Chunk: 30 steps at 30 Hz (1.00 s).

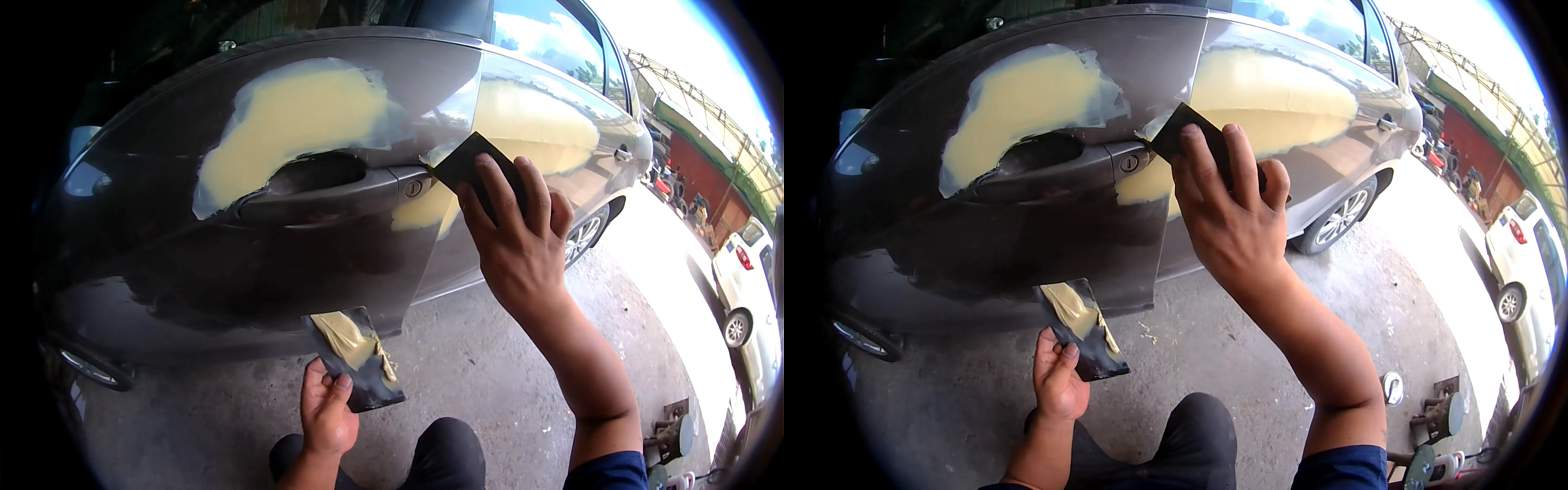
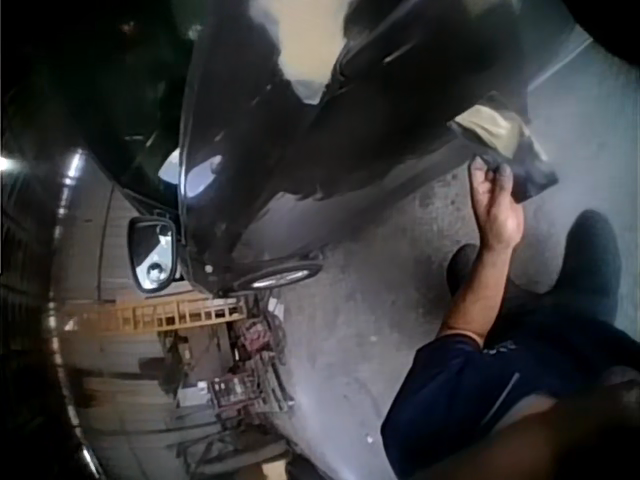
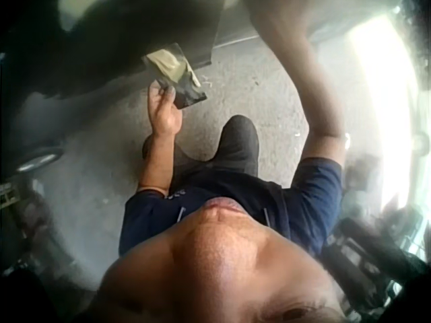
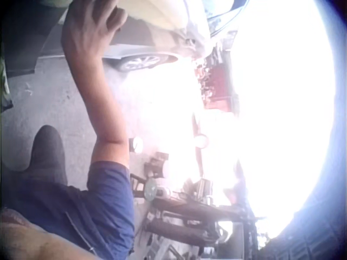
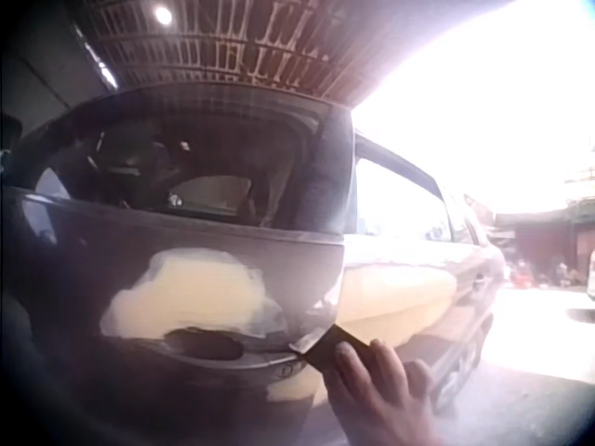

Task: The person applies a beige body filler to a damaged area on the side of a dark-colored car using a metal putty knife. They spread the filler across the door panel and the area around the door handle, smoothing it out to fill the imperfections.

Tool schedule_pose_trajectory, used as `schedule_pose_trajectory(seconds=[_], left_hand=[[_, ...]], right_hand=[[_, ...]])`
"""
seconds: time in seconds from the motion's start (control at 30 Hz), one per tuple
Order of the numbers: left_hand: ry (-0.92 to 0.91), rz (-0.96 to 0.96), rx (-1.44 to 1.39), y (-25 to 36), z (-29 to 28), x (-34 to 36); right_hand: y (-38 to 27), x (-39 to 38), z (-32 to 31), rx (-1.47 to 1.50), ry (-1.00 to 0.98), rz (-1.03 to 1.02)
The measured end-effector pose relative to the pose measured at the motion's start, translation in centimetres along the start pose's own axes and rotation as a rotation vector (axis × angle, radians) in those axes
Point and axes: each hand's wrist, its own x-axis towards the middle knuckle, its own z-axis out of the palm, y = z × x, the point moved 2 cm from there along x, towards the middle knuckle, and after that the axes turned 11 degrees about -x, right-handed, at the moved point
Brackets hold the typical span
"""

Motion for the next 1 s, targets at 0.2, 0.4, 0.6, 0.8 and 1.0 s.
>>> schedule_pose_trajectory(seconds=[0.2,0.4,0.6,0.8,1.0], left_hand=[[-0.001,0.006,0.005,0.2,-0.4,0.1],[0.006,0.013,0.025,0.2,-0.8,0.2],[-0.026,0.007,0.028,0.5,-0.6,0.5],[-0.062,0.010,-0.019,0.9,0.0,0.8],[-0.162,0.110,-0.041,1.8,3.2,1.8]], right_hand=[[-1.3,-1.0,-0.3,-0.006,-0.002,0.075],[-2.3,-1.7,-0.4,0.136,-0.117,0.191],[-3.2,-2.8,-0.9,0.328,-0.241,0.321],[-2.7,-6.9,-4.4,1.333,-0.358,0.398],[-4.0,-12.4,-2.6,1.502,-0.496,0.119]])
